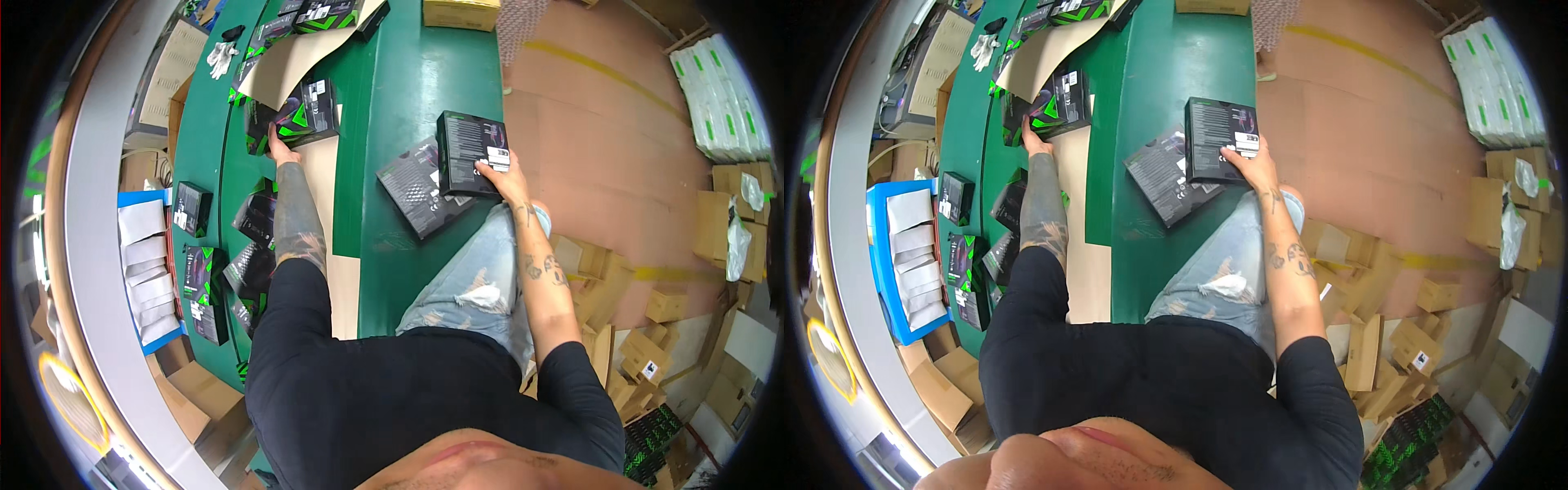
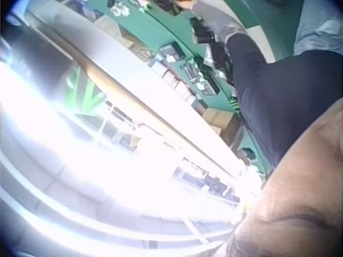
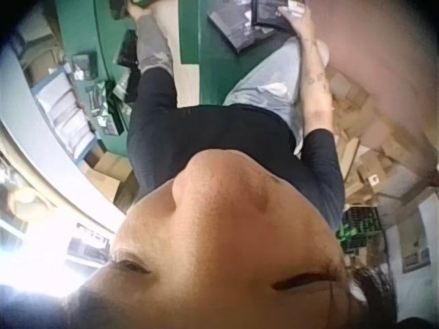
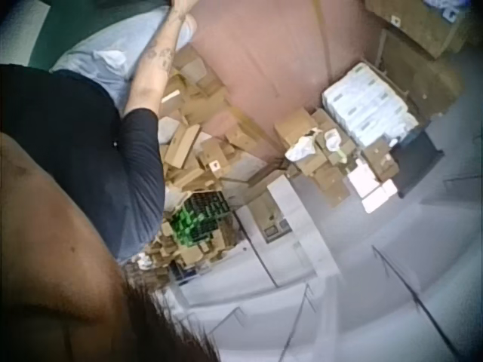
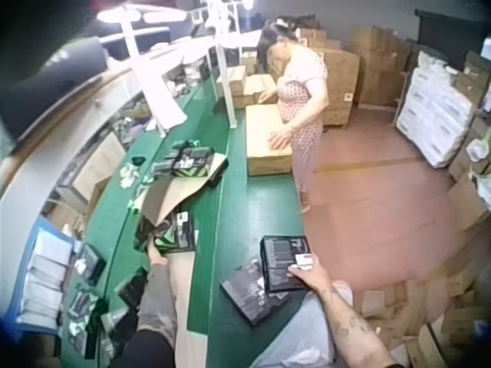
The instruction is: Inspecting and sorting retail boxes for wireless gaming mice on an assembly line.
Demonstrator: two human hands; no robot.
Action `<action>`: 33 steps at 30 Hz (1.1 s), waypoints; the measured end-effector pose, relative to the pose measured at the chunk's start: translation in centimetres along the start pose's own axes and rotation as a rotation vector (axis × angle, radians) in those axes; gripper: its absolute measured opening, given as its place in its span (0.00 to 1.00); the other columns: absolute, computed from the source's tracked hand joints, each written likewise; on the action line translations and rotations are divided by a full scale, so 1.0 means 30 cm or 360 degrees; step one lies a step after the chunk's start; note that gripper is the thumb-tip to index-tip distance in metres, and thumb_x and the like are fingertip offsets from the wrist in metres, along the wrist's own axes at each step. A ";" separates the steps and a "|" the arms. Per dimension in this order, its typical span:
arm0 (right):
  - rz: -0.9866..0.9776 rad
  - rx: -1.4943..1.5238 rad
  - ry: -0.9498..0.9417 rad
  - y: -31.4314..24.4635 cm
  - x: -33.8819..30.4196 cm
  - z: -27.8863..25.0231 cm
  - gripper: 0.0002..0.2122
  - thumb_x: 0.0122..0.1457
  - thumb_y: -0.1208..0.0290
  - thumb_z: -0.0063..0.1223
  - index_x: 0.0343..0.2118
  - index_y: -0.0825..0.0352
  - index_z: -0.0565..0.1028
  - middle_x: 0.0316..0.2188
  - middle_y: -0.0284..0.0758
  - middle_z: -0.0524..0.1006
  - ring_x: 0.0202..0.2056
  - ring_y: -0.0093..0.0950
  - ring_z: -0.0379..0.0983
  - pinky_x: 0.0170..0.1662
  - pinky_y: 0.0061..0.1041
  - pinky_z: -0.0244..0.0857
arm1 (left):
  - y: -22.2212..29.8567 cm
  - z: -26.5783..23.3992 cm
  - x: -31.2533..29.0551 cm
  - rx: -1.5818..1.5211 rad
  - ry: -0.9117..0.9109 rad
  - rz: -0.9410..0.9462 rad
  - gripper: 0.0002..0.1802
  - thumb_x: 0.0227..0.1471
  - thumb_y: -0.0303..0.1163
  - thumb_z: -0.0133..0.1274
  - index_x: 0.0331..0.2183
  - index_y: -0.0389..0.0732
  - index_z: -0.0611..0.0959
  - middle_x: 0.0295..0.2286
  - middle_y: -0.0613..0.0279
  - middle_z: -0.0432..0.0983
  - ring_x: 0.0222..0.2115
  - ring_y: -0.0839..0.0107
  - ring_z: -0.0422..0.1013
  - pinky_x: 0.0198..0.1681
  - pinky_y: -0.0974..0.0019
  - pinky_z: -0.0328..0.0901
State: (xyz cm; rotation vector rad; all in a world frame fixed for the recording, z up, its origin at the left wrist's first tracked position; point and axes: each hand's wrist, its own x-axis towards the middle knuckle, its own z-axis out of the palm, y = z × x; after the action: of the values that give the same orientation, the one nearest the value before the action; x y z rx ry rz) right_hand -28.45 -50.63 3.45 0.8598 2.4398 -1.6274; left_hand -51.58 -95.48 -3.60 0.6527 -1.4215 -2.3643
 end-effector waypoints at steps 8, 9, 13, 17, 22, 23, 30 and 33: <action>-0.0470 -0.0094 -0.0337 -0.045 -0.134 0.083 0.41 0.32 0.60 0.67 0.53 0.64 0.59 0.42 0.43 0.71 0.44 0.34 0.68 0.47 0.28 0.61 | -0.029 0.058 -0.020 -0.0138 0.0252 -0.0065 0.57 0.27 0.30 0.63 0.54 0.38 0.43 0.48 0.51 0.58 0.43 0.60 0.62 0.48 0.53 0.59; -0.0440 -0.0075 -0.0395 -0.034 -0.146 0.098 0.41 0.32 0.60 0.67 0.53 0.62 0.60 0.43 0.43 0.70 0.45 0.34 0.68 0.48 0.28 0.60 | -0.039 0.082 -0.040 -0.0108 0.0278 -0.0026 0.55 0.28 0.31 0.63 0.54 0.37 0.46 0.47 0.51 0.59 0.43 0.60 0.62 0.47 0.53 0.59; -0.0308 -0.0010 -0.0427 -0.008 -0.132 0.103 0.41 0.32 0.60 0.68 0.52 0.65 0.61 0.44 0.42 0.70 0.46 0.32 0.67 0.48 0.27 0.60 | -0.019 0.212 -0.179 -0.0162 0.0415 0.0186 0.47 0.31 0.33 0.61 0.51 0.35 0.55 0.47 0.51 0.60 0.43 0.60 0.62 0.46 0.56 0.60; -0.0270 0.0032 -0.0489 -0.020 -0.145 0.117 0.39 0.32 0.61 0.68 0.50 0.67 0.62 0.43 0.41 0.70 0.44 0.30 0.68 0.48 0.25 0.60 | 0.015 0.213 -0.194 -0.0220 0.0448 0.0187 0.39 0.37 0.42 0.58 0.49 0.38 0.61 0.45 0.53 0.62 0.43 0.62 0.63 0.44 0.55 0.61; -0.0244 0.0008 -0.0450 -0.003 -0.164 0.108 0.39 0.31 0.59 0.68 0.50 0.67 0.63 0.43 0.40 0.71 0.44 0.29 0.68 0.47 0.25 0.60 | 0.036 0.183 -0.263 -0.0178 0.0062 -0.0502 0.33 0.34 0.50 0.57 0.44 0.49 0.69 0.44 0.62 0.65 0.43 0.62 0.63 0.44 0.49 0.57; -0.0271 -0.0034 -0.0439 -0.004 -0.166 0.112 0.39 0.31 0.59 0.68 0.50 0.67 0.63 0.43 0.40 0.71 0.44 0.29 0.68 0.47 0.25 0.60 | 0.046 0.171 -0.275 -0.0135 0.0001 -0.0545 0.32 0.34 0.52 0.56 0.43 0.50 0.70 0.43 0.63 0.66 0.44 0.62 0.62 0.45 0.48 0.55; -0.0669 -0.0263 0.0050 0.071 -0.204 0.101 0.30 0.42 0.57 0.58 0.47 0.69 0.65 0.44 0.47 0.67 0.48 0.42 0.63 0.50 0.31 0.57 | 0.076 0.137 -0.465 -0.0267 -0.0094 -0.0630 0.33 0.31 0.50 0.56 0.43 0.51 0.69 0.43 0.60 0.65 0.44 0.59 0.60 0.45 0.47 0.56; -0.0505 0.0163 0.0226 0.073 -0.246 0.078 0.23 0.49 0.61 0.53 0.46 0.69 0.65 0.44 0.44 0.68 0.47 0.36 0.64 0.49 0.28 0.58 | 0.162 0.123 -0.653 -0.0439 -0.0348 -0.0768 0.37 0.37 0.53 0.51 0.48 0.44 0.63 0.45 0.52 0.61 0.45 0.52 0.59 0.48 0.42 0.54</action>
State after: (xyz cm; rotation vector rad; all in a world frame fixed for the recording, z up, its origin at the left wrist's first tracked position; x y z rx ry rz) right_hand -21.74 -55.05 3.35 0.6448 2.7276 -1.8666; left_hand -36.74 -85.62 6.59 0.7437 -1.0673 -3.0181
